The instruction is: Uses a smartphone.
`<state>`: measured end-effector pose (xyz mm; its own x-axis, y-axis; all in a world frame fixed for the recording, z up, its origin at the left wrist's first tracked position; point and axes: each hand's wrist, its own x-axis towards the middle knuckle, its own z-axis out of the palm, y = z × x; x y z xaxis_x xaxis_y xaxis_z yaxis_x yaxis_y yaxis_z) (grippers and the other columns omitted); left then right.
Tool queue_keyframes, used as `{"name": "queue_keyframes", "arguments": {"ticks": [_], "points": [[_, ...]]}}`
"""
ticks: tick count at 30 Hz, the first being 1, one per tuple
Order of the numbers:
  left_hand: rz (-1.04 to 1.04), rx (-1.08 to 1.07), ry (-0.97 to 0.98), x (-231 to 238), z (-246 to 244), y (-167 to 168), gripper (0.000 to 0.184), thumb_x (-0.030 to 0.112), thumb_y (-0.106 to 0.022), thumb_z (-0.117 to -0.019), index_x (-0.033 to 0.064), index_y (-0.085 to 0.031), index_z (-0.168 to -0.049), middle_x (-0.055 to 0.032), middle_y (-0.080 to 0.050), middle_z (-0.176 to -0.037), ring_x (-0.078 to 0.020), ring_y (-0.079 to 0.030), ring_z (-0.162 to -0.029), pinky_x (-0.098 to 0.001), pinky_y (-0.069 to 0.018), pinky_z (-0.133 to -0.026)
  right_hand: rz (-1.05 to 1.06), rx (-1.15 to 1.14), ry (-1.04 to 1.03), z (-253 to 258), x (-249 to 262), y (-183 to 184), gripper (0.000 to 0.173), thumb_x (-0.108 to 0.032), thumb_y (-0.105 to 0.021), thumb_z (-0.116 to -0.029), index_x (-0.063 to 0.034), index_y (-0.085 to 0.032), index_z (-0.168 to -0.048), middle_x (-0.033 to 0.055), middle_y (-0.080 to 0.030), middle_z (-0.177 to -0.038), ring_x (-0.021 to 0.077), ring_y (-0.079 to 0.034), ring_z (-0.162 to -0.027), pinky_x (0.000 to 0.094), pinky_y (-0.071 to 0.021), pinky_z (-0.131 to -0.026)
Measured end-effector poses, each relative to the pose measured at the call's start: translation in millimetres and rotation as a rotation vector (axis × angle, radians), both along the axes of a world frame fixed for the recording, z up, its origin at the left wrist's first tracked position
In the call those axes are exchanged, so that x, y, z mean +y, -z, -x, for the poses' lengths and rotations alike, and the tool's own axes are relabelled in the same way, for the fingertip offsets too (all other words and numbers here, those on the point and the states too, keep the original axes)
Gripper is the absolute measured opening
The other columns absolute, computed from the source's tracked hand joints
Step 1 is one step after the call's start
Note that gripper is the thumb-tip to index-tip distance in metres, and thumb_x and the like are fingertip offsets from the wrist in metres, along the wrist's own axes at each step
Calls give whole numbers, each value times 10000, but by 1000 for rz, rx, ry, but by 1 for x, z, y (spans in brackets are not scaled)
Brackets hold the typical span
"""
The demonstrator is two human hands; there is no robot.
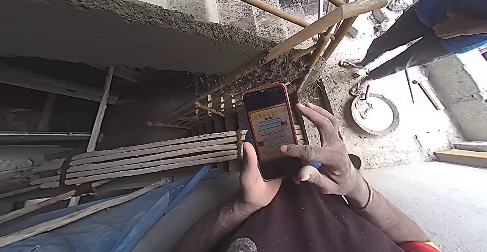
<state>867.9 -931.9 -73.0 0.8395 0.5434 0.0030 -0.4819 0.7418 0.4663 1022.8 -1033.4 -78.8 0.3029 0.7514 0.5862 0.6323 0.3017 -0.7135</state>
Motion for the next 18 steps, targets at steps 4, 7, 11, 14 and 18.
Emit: {"name": "queue_keyframes", "arguments": {"ticks": [4, 7, 11, 14, 18], "points": [[18, -1, -8, 1, 1, 1, 602, 576, -535, -986, 122, -564, -1380, -144, -653, -1301, -270, -622, -1236, -501, -502, -1043, 9, -8, -5, 0, 1, -1, 467, -662, -461, -996, -347, -753, -1180, 138, -364, -1625, 365, -192, -1551, 585, -207, -1242], [16, -2, -1, 1, 2, 1, 609, 587, -532, -984, 120, -578, -1371, -146, -658, -1292, -269, -632, -1222, -498, -511, -1031, 11, -4, -15, 0, 2, -1, 469, -668, -460, -993, -353, -747, -1189, 144, -370, -1620, 373, -196, -1547, 578, -220, -1238], [2, 3, -15, 1, 3, 1, 603, 578, -528, -992, 111, -571, -1370, -154, -656, -1289, -275, -638, -1208, -499, -522, -1017, 12, -5, -20, 1, 3, -2, 477, -671, -450, -995, -351, -746, -1189, 147, -375, -1615, 366, -202, -1548, 580, -215, -1240], [0, 0, -22, 1, 3, 1, 604, 579, -517, -997, 111, -574, -1374, -155, -657, -1292, -278, -635, -1216, -505, -520, -1019, 9, -6, -19, 1, 3, -2, 475, -668, -450, -996, -351, -749, -1185, 147, -380, -1611, 365, -203, -1545, 568, -224, -1237], [-4, -5, -29, 1, 4, 4, 608, 576, -507, -1004, 105, -557, -1386, -167, -645, -1300, -291, -622, -1231, -517, -506, -1033, 11, -16, -20, 0, 3, -2, 476, -669, -440, -999, -356, -748, -1181, 147, -378, -1611, 365, -208, -1543, 570, -230, -1236]]}}
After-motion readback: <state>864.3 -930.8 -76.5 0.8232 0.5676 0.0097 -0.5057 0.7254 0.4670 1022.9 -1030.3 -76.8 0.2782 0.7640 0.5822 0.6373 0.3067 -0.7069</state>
